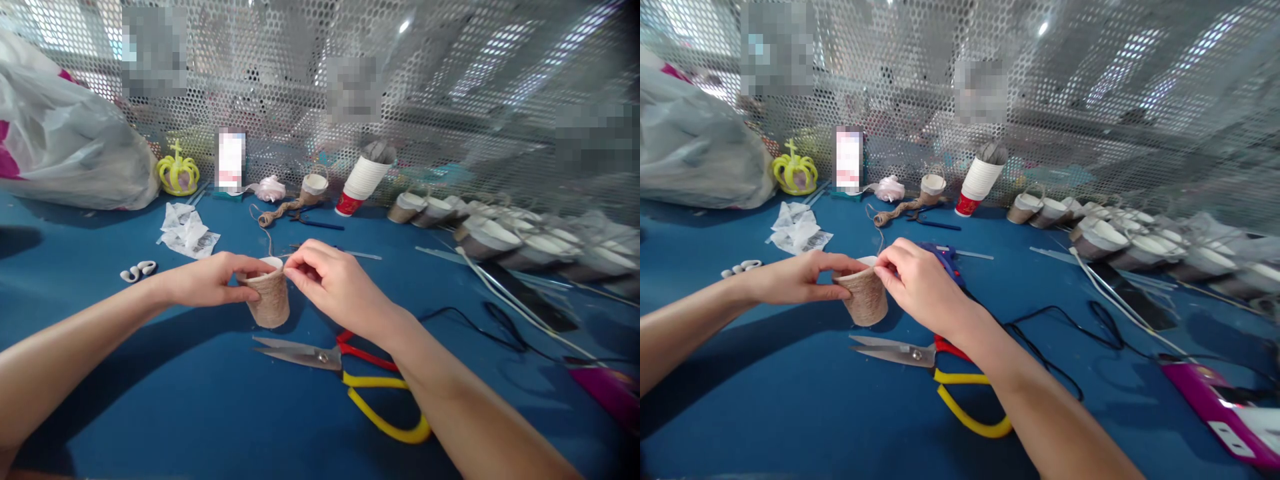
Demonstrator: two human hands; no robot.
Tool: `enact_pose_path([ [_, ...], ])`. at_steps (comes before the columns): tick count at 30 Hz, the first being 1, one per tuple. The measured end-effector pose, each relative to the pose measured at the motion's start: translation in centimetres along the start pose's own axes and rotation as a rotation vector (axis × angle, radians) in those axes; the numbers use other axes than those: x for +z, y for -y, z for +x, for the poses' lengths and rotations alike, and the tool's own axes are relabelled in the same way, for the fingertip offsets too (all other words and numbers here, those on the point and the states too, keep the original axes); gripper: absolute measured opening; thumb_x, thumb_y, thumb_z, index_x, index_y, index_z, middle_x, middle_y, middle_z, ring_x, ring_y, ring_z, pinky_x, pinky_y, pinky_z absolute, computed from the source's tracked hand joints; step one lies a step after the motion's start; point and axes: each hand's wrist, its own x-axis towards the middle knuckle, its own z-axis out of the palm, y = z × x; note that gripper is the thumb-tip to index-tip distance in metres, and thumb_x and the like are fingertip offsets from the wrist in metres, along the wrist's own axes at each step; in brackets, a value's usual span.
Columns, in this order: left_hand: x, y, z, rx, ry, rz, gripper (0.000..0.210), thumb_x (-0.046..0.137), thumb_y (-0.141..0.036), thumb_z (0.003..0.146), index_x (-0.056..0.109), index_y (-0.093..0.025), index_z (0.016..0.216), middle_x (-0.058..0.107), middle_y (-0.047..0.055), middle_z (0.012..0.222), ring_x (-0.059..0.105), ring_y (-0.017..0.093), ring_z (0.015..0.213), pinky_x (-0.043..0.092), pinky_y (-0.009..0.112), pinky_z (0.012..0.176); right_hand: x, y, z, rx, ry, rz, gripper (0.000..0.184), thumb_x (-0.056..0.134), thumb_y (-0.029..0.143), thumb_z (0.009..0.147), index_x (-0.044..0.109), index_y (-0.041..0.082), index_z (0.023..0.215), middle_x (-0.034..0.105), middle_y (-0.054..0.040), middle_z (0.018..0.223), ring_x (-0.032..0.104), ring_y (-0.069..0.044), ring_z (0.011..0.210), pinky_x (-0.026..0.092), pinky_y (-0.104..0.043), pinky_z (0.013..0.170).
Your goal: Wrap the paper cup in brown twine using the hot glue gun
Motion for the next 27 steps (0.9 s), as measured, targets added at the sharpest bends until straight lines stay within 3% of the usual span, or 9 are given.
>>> enact_pose_path([
  [13,-0.1,0.0,-0.1,0.033,0.012,0.025,0.045,0.053,-0.026,0.082,0.049,-0.014,0.124,0.062,0.008,0.117,0.058,0.019,0.100,0.045,0.023,0.085,0.3,-0.8,0.3,0.065,-0.021,0.055,0.006,0.051,0.012,0.080,0.054,0.017,0.079,0.056,-0.0002,0.070,0.048,-0.010,0.059,0.040,-0.022,0.055],
  [27,-0.3,0.1,-0.1,0.040,0.026,0.048,0.041,0.052,-0.027,0.082,0.051,-0.016,0.122,0.061,0.007,0.118,0.058,0.020,0.101,0.045,0.024,0.084,0.5,-1.2,0.4,0.107,0.019,0.132,0.008,0.051,0.015,0.080,0.053,0.017,0.072,0.054,0.0017,0.064,0.045,-0.008,0.053,0.037,-0.021,0.051],
])
